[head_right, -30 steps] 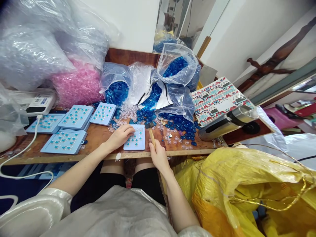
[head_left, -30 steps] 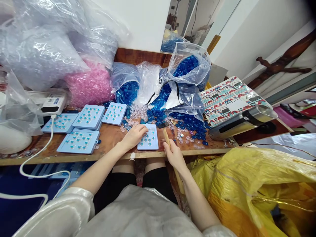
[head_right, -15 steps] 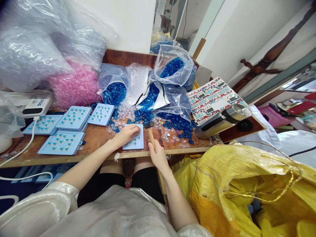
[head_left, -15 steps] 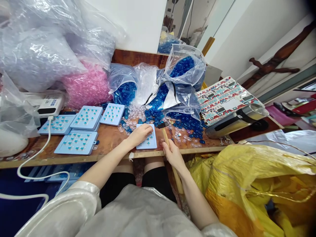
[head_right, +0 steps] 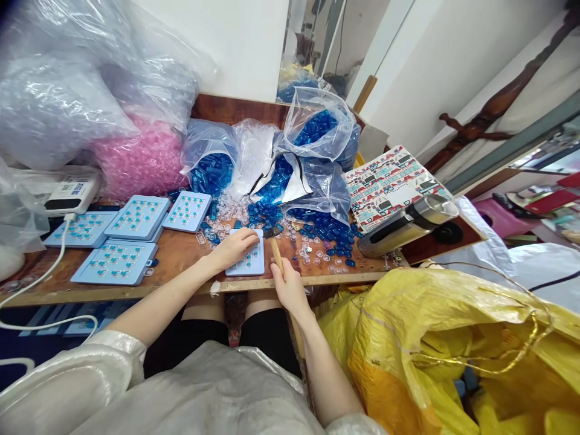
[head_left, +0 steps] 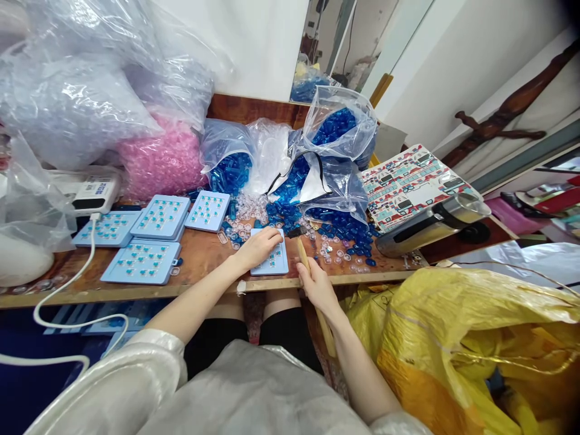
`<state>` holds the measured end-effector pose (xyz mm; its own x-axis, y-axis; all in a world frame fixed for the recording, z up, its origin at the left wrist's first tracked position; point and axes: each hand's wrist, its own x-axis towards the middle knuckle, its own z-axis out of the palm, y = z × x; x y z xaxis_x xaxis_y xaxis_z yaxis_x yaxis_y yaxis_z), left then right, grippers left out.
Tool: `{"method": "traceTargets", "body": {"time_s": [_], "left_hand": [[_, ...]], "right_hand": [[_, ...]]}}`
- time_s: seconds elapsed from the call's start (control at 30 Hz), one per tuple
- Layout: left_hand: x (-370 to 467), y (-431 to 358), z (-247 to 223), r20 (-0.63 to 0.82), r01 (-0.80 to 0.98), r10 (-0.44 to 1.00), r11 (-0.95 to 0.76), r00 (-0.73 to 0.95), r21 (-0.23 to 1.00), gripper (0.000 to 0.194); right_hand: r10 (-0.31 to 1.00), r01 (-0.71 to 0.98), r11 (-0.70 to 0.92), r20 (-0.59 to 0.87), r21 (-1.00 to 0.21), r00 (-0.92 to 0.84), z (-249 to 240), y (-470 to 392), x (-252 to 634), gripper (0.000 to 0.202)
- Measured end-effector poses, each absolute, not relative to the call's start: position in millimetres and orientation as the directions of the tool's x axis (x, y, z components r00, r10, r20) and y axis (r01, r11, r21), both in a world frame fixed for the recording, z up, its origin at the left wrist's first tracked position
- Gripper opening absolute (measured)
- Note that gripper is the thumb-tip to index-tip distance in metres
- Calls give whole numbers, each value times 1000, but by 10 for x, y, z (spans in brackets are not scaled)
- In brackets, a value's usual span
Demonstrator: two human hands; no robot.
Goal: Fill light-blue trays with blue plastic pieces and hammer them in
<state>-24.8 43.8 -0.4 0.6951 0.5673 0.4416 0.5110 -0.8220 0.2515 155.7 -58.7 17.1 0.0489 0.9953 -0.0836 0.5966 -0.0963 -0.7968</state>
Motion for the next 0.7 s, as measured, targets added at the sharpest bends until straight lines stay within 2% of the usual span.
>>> {"method": "traceTargets", "body": {"time_s": [0.1,0.2,0.33,0.43,0.6,0.7], "left_hand": [[-263,440,5,402,475,567,-823,719,312,12],[-257,428,1,392,491,632,-771,668,406,10],[-232,424,2,358,509,715,-688,601,518,31],[-224,438,19,332,508,723,-672,606,539,41],[-230,471,40,328,492,717,-674,615,551,48],[-228,498,42,313,498,724,-663,614,559,50]], "right_hand": [[997,629,-73,-68,-774,32,215,-587,1548,37],[1000,656,-15,-21,-755,-2,282,-598,1527,34],[998,734,-26,-64,-678,-24,354,-617,1503,32],[990,800,-79,-138,-595,-5,390,-628,1514,30],[999,751,-36,-14,-660,35,398,-640,1501,30],[996,798,-36,-86,-602,-20,356,-628,1457,28]]}}
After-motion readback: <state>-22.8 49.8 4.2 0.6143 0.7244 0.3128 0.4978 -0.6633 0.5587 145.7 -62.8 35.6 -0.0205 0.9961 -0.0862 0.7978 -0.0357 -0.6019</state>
